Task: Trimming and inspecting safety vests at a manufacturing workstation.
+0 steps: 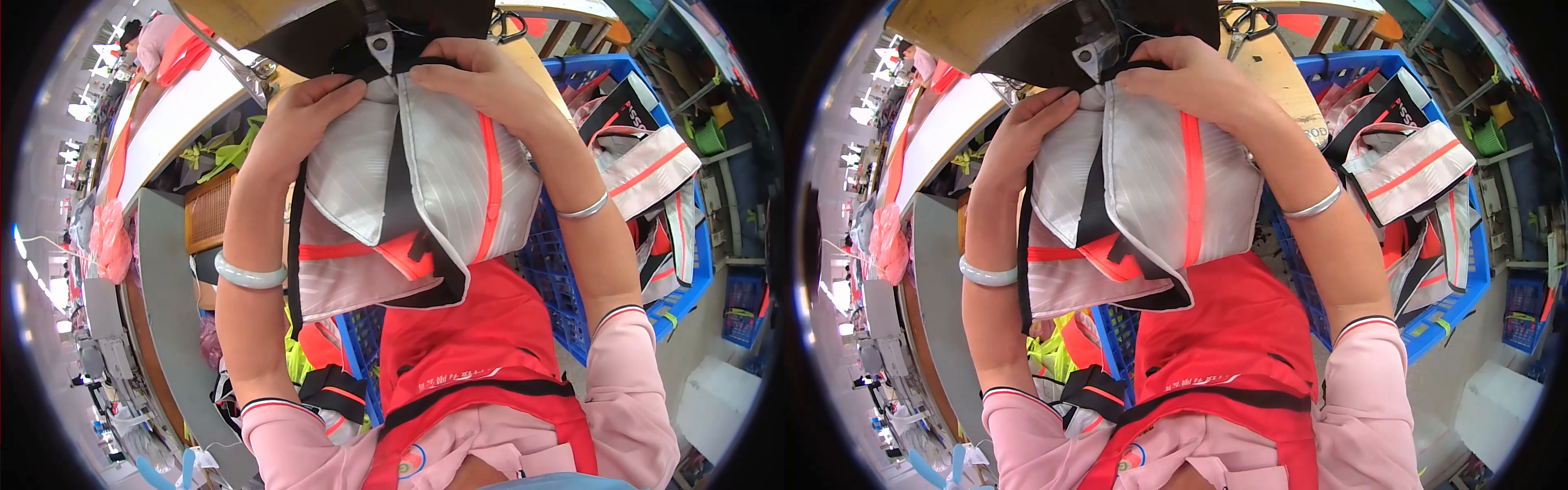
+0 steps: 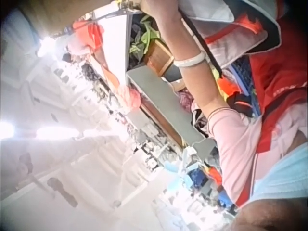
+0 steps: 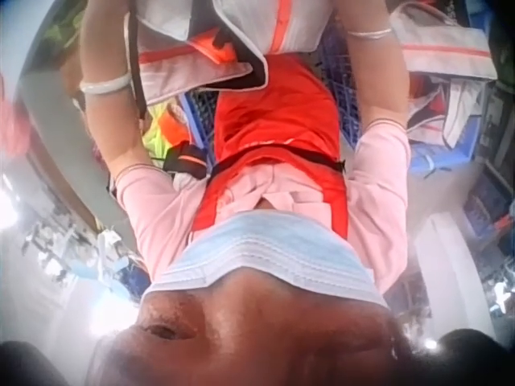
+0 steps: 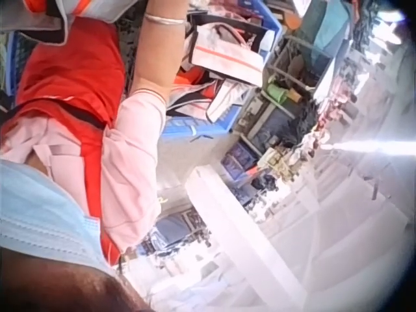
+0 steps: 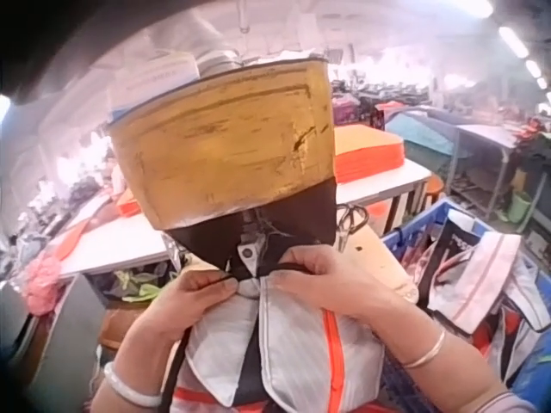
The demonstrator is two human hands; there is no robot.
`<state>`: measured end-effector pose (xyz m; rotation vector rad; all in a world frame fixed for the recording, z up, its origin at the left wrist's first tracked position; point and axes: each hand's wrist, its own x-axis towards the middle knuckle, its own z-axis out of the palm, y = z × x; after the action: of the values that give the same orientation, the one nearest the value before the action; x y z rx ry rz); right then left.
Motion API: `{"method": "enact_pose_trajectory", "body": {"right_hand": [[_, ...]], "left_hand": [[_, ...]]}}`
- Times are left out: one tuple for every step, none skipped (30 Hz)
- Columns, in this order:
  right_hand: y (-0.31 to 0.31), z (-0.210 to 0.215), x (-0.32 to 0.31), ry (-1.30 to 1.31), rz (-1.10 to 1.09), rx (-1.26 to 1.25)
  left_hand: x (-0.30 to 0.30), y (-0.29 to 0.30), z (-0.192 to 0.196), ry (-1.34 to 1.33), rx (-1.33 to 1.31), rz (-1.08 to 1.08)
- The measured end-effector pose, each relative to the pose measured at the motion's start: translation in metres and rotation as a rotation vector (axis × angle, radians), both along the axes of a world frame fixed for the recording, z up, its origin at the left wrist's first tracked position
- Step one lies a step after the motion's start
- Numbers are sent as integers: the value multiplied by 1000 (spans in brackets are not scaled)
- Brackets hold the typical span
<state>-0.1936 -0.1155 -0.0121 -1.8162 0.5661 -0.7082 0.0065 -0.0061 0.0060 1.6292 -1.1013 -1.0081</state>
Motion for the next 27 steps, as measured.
{"method": "enact_pose_trajectory", "body": {"right_hand": [[2,3,-2,-9,-7,-22],[6,6,-3,-13,-1,-24],[7,10,-7,-59,-45,12],[8,13,-11,-105,-89,47],[7,15,-17,-107,-86,45],[4,15,-25,65,31,-53],[2,16,-34,240,147,-149],[7,18,-46,254,262,-88],[14,12,-54,121,407,91],[21,4,-58,111,418,139],[27,-4,-59,101,428,187],[35,-10,-59,199,456,37],[50,-19,-59,242,405,-102],[61,-25,-57,319,456,41],[68,-28,-56,395,505,179],[72,-28,-59,441,486,182],[79,-29,-65,443,489,187],[85,-29,-74,301,414,250],[89,-33,-80,154,345,316],[90,-38,-89,159,324,340],[92,-42,-93,159,330,343],[96,-46,-96,111,318,365],[99,-49,-98,64,304,387],[101,-50,-103,71,276,389],[100,-54,-110,74,280,390],[97,-61,-118,69,234,407],[95,-64,-125,62,181,422]], "left_hand": [[0,2,1,10,-9,19],[1,5,2,20,-18,37],[3,7,3,18,-18,40],[8,10,5,67,-1,18],[10,12,6,116,15,-4],[8,17,2,105,20,-46],[5,24,-2,96,27,-88],[-3,32,-6,14,40,-90],[-11,42,-9,-108,55,-131],[-20,49,-10,-100,63,-210],[-29,53,-11,-92,72,-290],[-41,59,-12,-88,81,-286],[-53,61,-16,-37,37,-291],[-61,66,-18,14,-7,-294],[-66,72,-20,19,-2,-293],[-70,79,-24,9,-34,-237],[-73,87,-28,-2,-66,-181],[-67,97,-35,-67,-86,-185],[-59,110,-50,-68,-81,-178],[-52,123,-68,-113,-43,-177],[-48,133,-82,-158,-5,-175],[-55,138,-88,-144,-84,-198],[-64,141,-104,-69,-121,-128],[-75,139,-112,-60,-135,-66],[-87,135,-119,-53,-150,-5],[-100,131,-128,-109,-275,99],[-108,128,-138,-106,-277,97]]}}
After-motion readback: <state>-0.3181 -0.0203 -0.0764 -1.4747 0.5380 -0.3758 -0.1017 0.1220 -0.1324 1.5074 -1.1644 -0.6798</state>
